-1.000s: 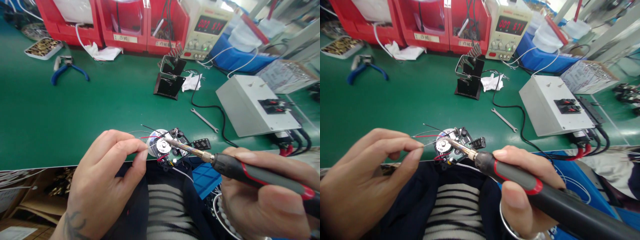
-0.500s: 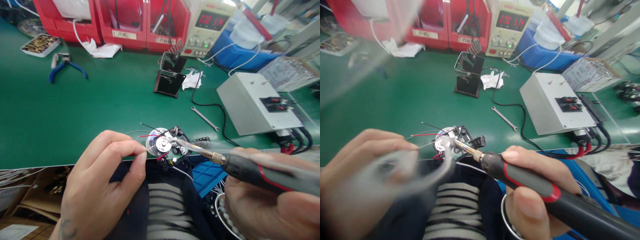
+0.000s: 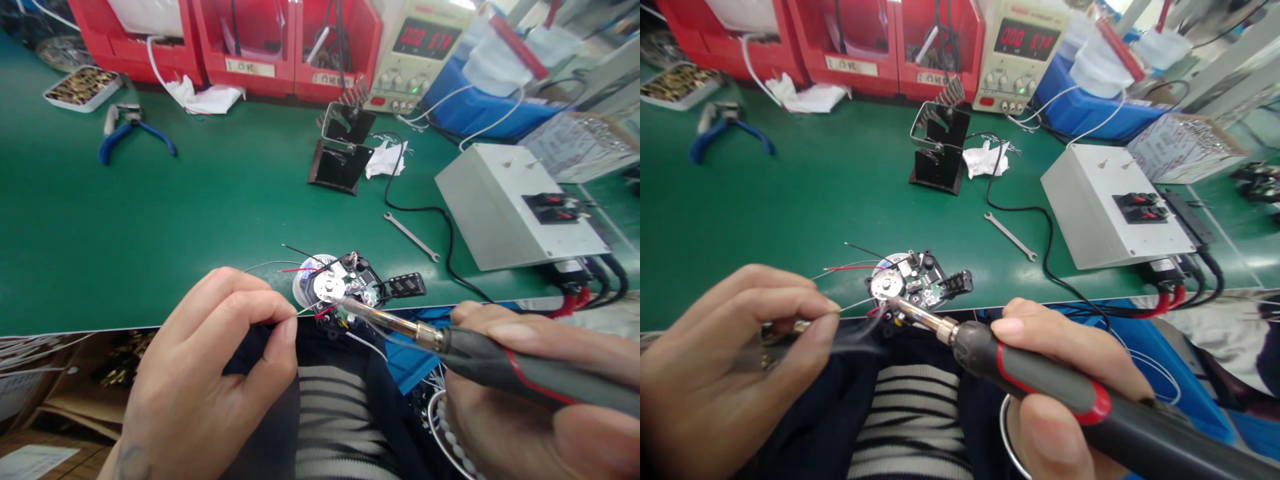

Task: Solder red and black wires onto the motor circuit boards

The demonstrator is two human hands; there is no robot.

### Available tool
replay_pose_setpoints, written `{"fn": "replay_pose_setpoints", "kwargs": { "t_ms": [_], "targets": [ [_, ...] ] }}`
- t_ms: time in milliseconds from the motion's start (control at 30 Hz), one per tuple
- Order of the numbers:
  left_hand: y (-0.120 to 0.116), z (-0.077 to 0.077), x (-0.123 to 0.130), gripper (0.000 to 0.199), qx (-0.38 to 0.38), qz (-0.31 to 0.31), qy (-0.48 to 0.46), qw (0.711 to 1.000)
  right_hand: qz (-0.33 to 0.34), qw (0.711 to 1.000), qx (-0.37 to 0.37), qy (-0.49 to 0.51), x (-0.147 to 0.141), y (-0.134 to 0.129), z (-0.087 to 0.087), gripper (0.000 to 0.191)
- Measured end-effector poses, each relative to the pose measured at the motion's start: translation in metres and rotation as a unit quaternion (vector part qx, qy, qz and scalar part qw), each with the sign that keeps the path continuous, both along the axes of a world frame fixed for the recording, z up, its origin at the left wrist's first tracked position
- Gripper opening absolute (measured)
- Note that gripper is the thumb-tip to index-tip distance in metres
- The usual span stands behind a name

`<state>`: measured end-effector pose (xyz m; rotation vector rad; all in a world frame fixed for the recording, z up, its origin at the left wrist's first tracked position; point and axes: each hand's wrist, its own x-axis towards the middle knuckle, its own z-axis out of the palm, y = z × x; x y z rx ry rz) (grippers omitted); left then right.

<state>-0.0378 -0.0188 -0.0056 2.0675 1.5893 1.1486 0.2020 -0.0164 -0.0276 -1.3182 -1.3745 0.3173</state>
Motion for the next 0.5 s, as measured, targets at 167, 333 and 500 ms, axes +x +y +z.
{"fn": "replay_pose_setpoints", "kwargs": {
  "t_ms": [167, 333, 500],
  "targets": [
    [0.003, 0.003, 0.001, 0.017, -0.003, -0.005, 0.004, 1.000, 0.013, 0.999, 0.014, -0.039, 0.016, -0.006, -0.005, 0.033],
    [0.003, 0.006, 0.002, 0.017, -0.009, -0.012, 0.000, 1.000, 0.029, 0.993, 0.111, -0.039, 0.005, 0.013, -0.005, 0.029],
    [0.003, 0.006, -0.002, 0.016, -0.066, 0.045, -0.054, 0.995, 0.024, 0.976, 0.217, 0.019, -0.009, 0.030, -0.006, 0.027]
  ]
}}
